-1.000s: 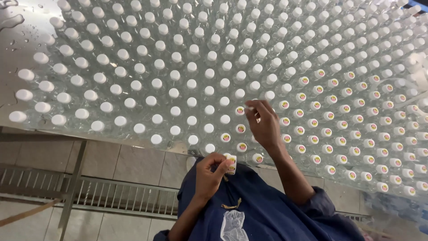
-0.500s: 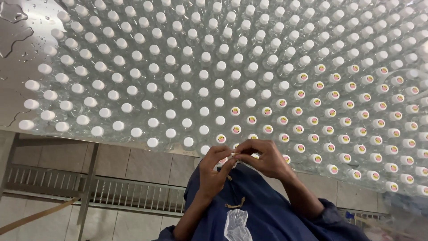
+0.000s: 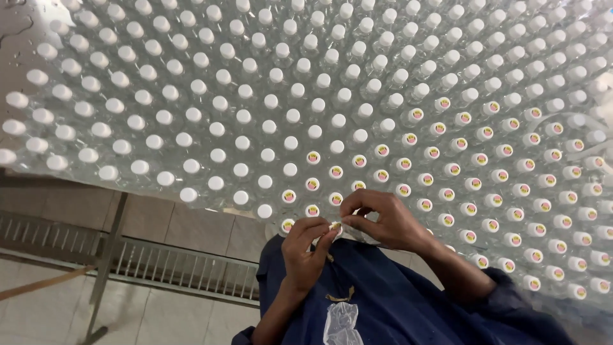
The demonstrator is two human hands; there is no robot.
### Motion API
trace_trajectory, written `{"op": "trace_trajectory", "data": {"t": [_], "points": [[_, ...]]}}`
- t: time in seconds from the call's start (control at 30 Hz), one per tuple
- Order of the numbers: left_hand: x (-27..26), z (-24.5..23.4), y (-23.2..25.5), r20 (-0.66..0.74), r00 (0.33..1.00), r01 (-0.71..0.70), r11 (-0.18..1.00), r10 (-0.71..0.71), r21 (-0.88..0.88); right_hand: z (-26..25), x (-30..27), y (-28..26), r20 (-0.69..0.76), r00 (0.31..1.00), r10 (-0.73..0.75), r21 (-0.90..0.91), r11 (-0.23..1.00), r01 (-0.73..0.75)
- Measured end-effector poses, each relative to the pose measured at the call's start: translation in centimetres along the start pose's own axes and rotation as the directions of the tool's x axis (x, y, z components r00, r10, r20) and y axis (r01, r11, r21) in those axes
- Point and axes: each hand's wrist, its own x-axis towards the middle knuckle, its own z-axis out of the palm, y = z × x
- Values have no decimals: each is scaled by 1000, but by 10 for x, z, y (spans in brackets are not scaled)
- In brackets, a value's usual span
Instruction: Manually applying small circular labels to the caps of plastic water bottles arranged in a grid on a table.
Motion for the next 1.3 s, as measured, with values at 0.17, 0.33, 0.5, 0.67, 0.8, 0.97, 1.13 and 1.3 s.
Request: {"op": "trace_trajectory", "data": {"t": [0.17,0.33,0.5,0.67,0.8,0.97,1.13,1.3], "points": [[-13,16,11,-74,997,14,1000,-14,-2,-4,-15,5,107,993,50,41,998,-55],[-18,24,10,-55,998,-37,999,39,40,1,-21,8,-7,993,-115,10,993,115],[-2,19,9,-27,991,-127,988,130,86,6,-23,11,-82,985,-152,31,987,155],[9,3,1,41,994,-109,990,106,88,20,-19,9,-187,971,-152,11,988,157],[22,-9,-5,65,993,-105,993,101,56,30,-6,5,-262,954,-148,29,987,161],[30,-23,-10,143,989,-17,999,24,-46,24,27,33,-373,912,169,152,981,-120],[22,-33,-23,253,967,72,987,-33,-147,5,74,78,-464,869,174,-112,961,-253],[26,-46,-28,272,961,93,980,-42,-178,-1,104,73,-382,823,421,-26,885,-465]]}}
